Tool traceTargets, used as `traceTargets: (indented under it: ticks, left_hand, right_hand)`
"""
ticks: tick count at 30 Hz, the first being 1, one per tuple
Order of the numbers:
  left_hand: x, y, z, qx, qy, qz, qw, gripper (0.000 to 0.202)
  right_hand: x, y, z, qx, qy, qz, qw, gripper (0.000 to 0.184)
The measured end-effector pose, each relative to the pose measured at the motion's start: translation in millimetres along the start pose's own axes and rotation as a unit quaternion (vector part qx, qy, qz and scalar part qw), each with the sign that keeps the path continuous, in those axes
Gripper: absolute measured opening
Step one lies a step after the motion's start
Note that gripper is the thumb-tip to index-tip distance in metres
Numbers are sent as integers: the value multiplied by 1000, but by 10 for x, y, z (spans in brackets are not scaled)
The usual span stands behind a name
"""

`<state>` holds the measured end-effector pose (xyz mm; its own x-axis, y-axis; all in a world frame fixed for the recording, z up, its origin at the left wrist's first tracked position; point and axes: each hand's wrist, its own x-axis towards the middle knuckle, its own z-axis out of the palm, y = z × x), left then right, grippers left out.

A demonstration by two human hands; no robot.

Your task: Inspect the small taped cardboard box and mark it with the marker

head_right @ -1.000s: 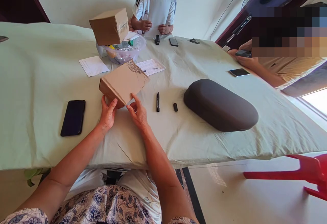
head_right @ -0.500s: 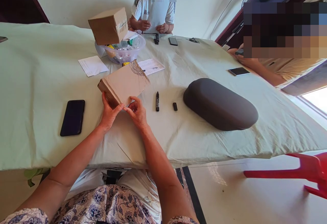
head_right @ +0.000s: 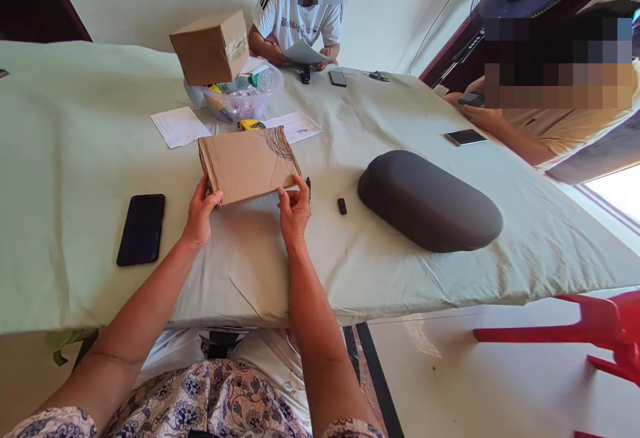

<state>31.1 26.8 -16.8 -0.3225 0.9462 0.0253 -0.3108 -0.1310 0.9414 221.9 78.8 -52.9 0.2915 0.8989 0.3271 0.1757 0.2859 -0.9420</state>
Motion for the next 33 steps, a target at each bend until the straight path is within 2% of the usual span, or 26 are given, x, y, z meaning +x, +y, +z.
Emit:
traceTargets:
  ticks: [3,7,15,19,25,27,30,33]
  left_hand:
    - [50,42,-51,15,5,-7,1000,66]
    - [118,46,-125,15,-9,2,1000,59]
    - [186,-125,-193,42,-1,37,998,77]
    - [177,-163,-209,118,-47,93,988,77]
    - [117,-80,-229,176,-64,146,971,80]
    - [89,-27,-210,192,-79,169,963,84]
    - [62,30,-169,207,-96,169,959,95]
    - [67,30,-157,201,-82,166,962,93]
  right_hand:
    - [51,-2,-56,-8,35,41,999,59]
    - [77,-18,-84,1,43,77,996,52]
    - [34,-76,-80,16,39,50,998,45]
    - [38,-82,-86,8,44,46,998,46]
    - [73,-82,-98,51,67,6,996,47]
    - [78,-77,-98,73,64,9,995,47]
    - [73,-65,-97,115,52,25,992,46]
    - [64,-53,-95,137,34,40,989,44]
